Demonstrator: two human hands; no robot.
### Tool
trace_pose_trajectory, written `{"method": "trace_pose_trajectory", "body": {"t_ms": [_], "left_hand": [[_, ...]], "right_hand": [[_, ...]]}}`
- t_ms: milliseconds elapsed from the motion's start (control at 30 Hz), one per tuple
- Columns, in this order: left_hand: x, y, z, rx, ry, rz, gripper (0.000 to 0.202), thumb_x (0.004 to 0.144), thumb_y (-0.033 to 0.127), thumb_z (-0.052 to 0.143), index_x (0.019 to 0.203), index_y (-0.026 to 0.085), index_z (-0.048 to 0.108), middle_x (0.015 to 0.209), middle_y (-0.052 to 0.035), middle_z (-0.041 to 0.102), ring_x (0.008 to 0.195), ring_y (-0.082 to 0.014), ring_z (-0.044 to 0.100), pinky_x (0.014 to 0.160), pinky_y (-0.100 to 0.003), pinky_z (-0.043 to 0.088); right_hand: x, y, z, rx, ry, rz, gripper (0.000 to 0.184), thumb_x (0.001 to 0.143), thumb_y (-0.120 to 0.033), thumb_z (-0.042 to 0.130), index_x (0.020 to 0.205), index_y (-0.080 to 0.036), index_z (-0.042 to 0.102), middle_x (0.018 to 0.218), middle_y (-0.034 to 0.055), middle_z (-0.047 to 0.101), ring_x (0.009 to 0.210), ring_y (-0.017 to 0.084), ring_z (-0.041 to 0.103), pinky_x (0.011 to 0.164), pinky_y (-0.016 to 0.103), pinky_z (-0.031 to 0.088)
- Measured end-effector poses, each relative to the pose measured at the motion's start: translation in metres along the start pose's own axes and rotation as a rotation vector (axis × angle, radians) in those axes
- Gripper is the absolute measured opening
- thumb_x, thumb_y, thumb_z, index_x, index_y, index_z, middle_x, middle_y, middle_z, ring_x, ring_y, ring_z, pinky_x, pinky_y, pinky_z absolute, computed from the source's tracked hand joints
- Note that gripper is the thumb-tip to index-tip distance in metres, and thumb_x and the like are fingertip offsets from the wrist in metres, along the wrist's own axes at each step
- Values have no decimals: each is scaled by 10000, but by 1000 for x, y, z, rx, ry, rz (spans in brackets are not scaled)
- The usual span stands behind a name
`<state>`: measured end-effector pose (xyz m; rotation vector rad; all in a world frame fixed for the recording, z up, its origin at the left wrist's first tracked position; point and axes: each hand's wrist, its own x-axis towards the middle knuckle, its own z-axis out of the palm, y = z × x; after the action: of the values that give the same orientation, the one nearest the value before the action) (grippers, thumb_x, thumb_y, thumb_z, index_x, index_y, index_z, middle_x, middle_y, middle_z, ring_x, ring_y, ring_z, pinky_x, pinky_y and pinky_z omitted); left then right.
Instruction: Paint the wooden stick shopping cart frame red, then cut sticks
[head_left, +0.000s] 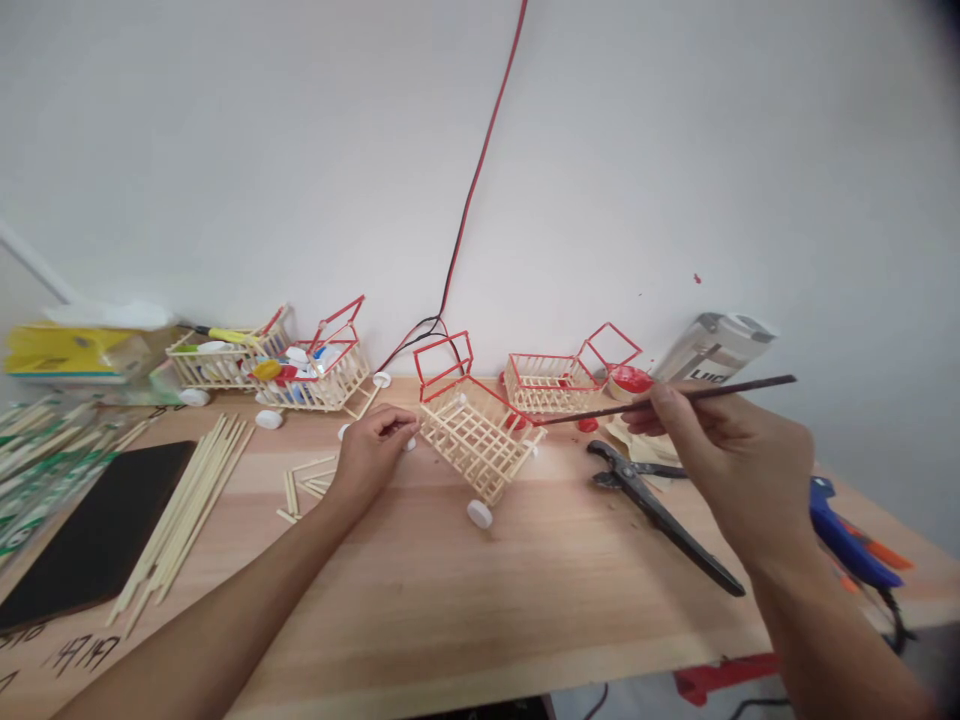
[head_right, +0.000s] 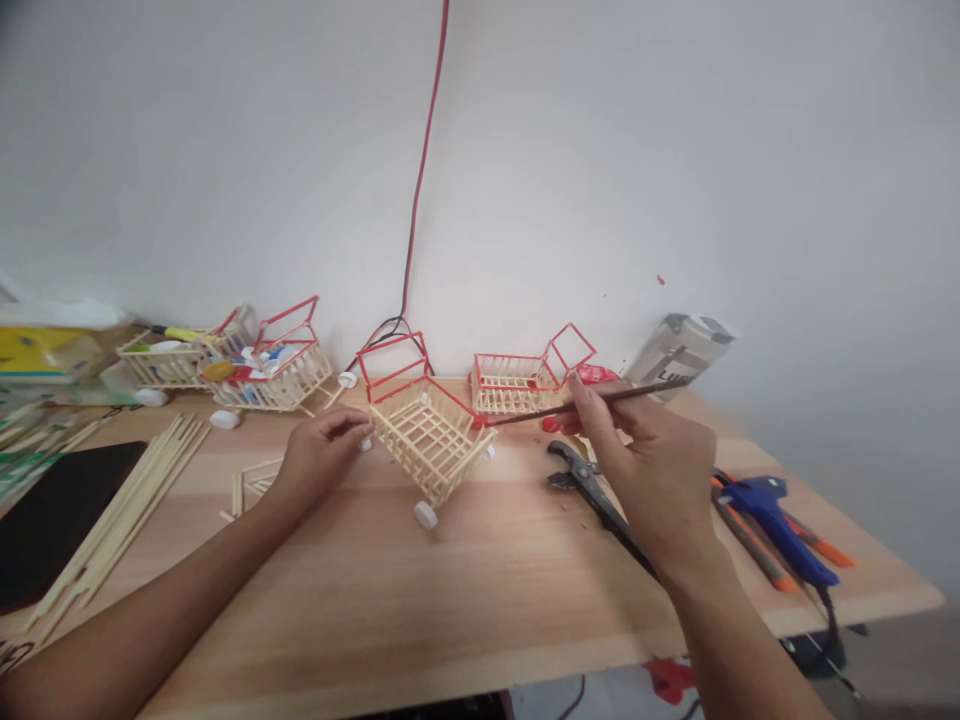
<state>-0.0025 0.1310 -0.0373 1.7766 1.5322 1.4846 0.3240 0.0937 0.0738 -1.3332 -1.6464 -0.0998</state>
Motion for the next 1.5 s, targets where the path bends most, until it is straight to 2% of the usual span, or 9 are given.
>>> {"method": "trace_pose_trajectory", "body": {"t_ms": [267,567,800,967,1100,1333,1500], "left_hand": [[-1,-1,0,-1,0,-7,144,792,296,630,784,184,719,810,-23,701,763,-168,620,702,-276,447],[0,-1,0,-1,-3,-3,134,787,286,630,773,184,716,820,-24,698,785,-172,622,724,-282,445],[0,-3,0,8,-3,0,140,790,291,630,789,184,720,824,-24,700,790,-171,624,732,-278,448],[-1,-2,-1,2,-10,2,144,796,291,624,789,183,719,823,-24,700,779,-168,625,714,-272,450],[-1,-1,0,0,-5,-4,144,793,290,626,793,182,720,826,-24,705,782,-168,629,721,-270,456],[-1,-1,0,9,2,0,152,792,299,623,790,182,721,820,-27,708,774,-170,629,711,-272,458],[-1,-1,0,3,-2,-4,151,793,298,624,793,182,721,820,-28,712,773,-172,632,708,-270,462]], "right_hand": [[0,1,12,94,-15,11,300,898,-469,572,823,-227,732,737,-1,749,746,195,730,709,301,552],[0,-1,-7,4,18,46,286,873,-465,602,797,-224,736,689,-14,741,673,177,721,686,279,529],[0,1,0,58,-3,40,293,877,-484,592,849,-231,735,700,-17,742,665,179,719,684,290,539],[-2,3,-8,8,0,61,305,877,-491,588,812,-231,733,689,-20,737,656,172,716,672,287,534],[-3,2,-11,34,28,71,288,878,-489,589,859,-237,729,709,-26,738,648,154,707,690,284,546],[-6,6,-8,72,-3,137,316,861,-507,601,852,-222,737,717,-6,742,648,168,705,678,293,559],[-8,6,-11,92,45,146,292,861,-481,610,785,-227,732,719,-7,742,662,159,705,691,274,562]]}}
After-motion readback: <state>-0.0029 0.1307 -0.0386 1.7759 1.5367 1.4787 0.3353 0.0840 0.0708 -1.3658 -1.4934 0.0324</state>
